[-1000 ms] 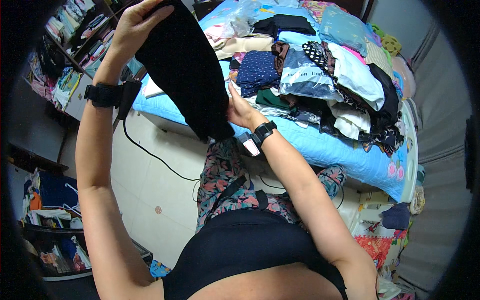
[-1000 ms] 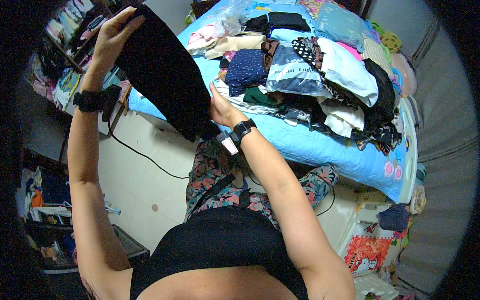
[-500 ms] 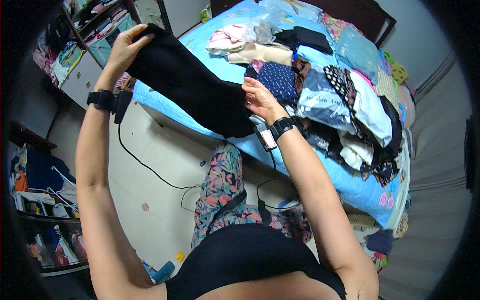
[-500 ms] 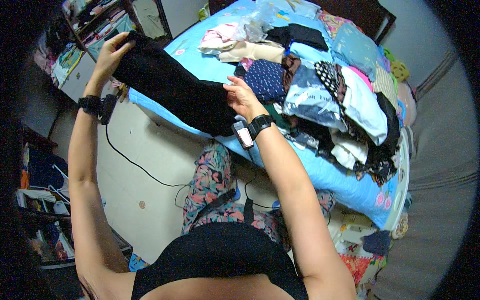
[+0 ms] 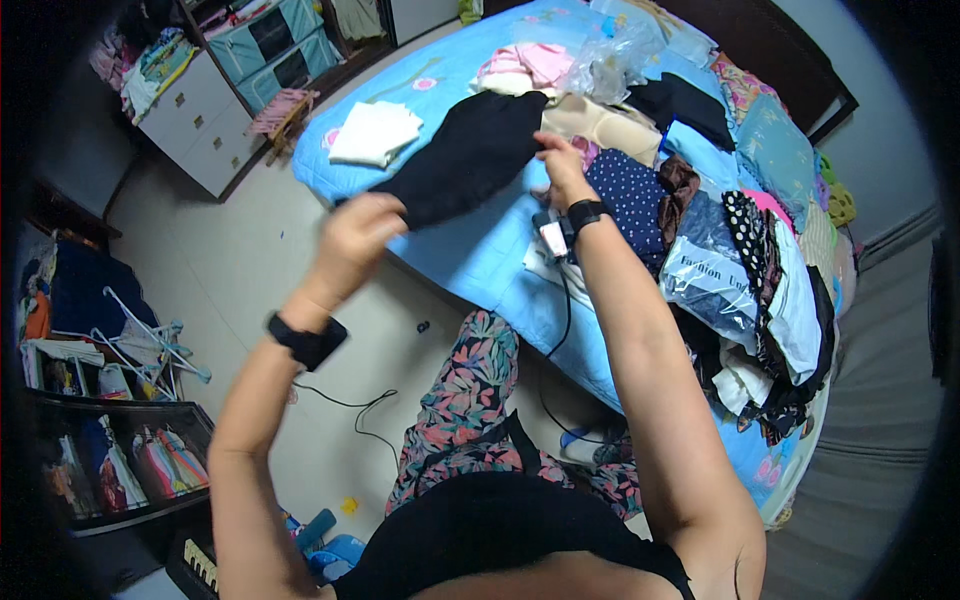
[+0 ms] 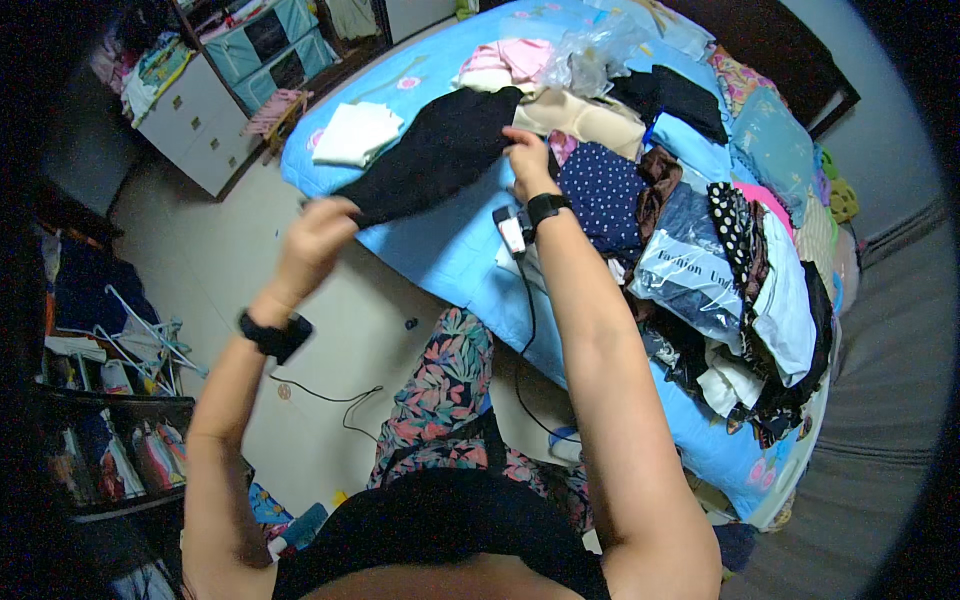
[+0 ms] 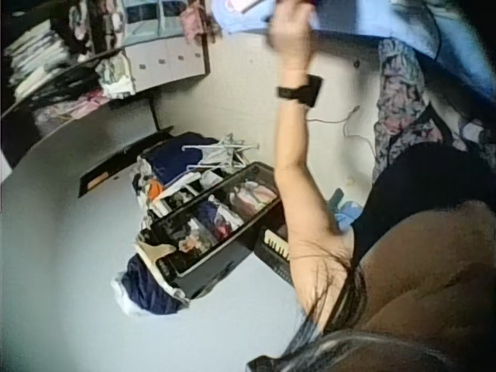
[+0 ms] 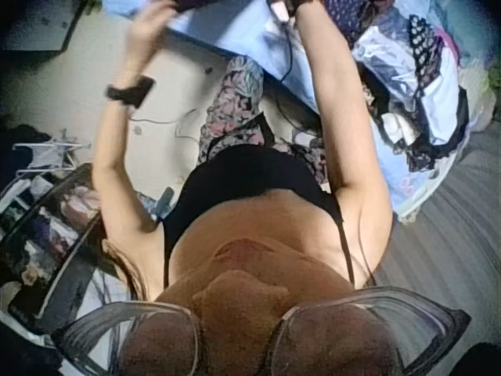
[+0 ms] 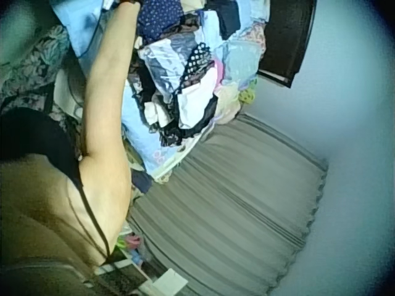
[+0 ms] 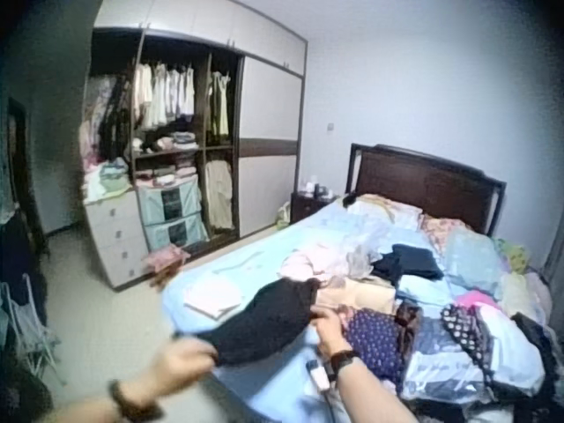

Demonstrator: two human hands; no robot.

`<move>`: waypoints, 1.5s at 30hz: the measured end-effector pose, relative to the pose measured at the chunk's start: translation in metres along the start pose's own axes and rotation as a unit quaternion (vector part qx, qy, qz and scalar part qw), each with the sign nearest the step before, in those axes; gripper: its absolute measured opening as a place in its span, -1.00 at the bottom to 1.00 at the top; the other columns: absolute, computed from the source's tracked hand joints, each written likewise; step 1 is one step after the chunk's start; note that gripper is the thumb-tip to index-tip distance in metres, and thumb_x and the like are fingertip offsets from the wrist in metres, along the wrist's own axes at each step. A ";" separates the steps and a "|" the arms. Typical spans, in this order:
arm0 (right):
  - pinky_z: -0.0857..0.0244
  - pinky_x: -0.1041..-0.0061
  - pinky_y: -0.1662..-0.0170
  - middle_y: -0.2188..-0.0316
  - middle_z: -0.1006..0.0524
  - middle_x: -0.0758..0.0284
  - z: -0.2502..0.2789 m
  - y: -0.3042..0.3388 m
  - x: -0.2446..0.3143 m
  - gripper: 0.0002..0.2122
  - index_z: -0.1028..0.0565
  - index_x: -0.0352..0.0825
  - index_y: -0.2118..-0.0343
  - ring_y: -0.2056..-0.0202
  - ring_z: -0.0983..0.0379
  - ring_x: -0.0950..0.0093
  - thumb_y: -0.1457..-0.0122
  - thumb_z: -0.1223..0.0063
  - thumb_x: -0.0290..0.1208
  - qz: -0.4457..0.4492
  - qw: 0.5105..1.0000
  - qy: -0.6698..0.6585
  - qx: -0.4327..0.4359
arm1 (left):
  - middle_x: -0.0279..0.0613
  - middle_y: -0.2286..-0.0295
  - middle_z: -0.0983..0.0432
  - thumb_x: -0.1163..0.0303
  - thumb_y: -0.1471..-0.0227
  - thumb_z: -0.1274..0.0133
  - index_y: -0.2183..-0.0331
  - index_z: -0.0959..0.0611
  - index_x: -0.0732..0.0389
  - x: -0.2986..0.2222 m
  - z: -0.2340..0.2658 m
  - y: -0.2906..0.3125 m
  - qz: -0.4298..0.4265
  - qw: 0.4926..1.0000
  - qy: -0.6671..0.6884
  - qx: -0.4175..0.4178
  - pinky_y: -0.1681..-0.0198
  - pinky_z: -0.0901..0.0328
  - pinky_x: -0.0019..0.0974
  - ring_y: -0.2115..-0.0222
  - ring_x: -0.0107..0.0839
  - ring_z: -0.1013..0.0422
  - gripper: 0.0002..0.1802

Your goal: Folding various pieces of laundry, including tops and bottoms, on a bed.

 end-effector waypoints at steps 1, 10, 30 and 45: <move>-0.32 0.52 0.04 0.12 -0.56 0.31 0.010 0.002 -0.029 -0.57 -0.55 -0.31 0.05 0.10 -0.47 0.45 0.03 0.04 -0.74 -0.007 0.998 0.057 -0.015 | -0.13 0.27 -0.53 0.63 0.19 -0.06 0.42 -0.54 0.23 -0.009 -0.036 0.012 -0.006 0.999 0.023 0.035 0.22 -0.41 -0.23 0.27 -0.16 -0.48 -0.83; 0.02 0.20 -0.30 -0.23 -0.26 0.14 -0.096 0.118 -0.050 -0.56 -0.45 -0.19 -0.08 -0.27 -0.12 0.13 -0.08 -0.09 -0.47 0.224 0.880 0.321 0.269 | -0.22 0.23 -0.54 0.55 0.21 -0.09 0.40 -0.58 0.23 -0.025 -0.110 0.118 0.046 0.973 0.121 0.193 0.22 -0.38 -0.27 0.28 -0.26 -0.41 -0.82; -0.17 0.61 0.40 0.56 -0.38 0.47 -0.074 0.147 -0.078 -0.64 -0.48 -0.26 0.37 0.51 -0.26 0.64 -0.33 0.14 -0.04 -0.307 0.934 -0.111 0.143 | 0.01 0.20 -0.50 0.56 0.11 -0.19 0.06 -0.49 0.23 0.122 -0.185 -0.031 0.131 0.986 0.065 0.078 0.12 -0.34 -0.11 0.16 0.03 -0.41 -0.51; -0.06 0.52 0.52 0.64 -0.26 0.53 -0.061 0.145 -0.134 -0.75 -0.35 -0.22 0.59 0.56 -0.15 0.65 -0.17 -0.16 -0.37 -0.259 0.965 -0.032 -0.032 | -0.07 0.12 -0.46 0.46 0.22 -0.24 0.18 -0.56 0.24 0.099 -0.186 0.071 0.376 0.922 0.083 0.027 -0.02 -0.24 -0.13 0.04 -0.06 -0.33 -0.56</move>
Point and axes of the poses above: each hand's wrist, its own y-axis away from the middle knuckle, its own z-axis out of the back of the hand, x = y × z, the point moved 5 cm from there along -y, towards the middle knuckle
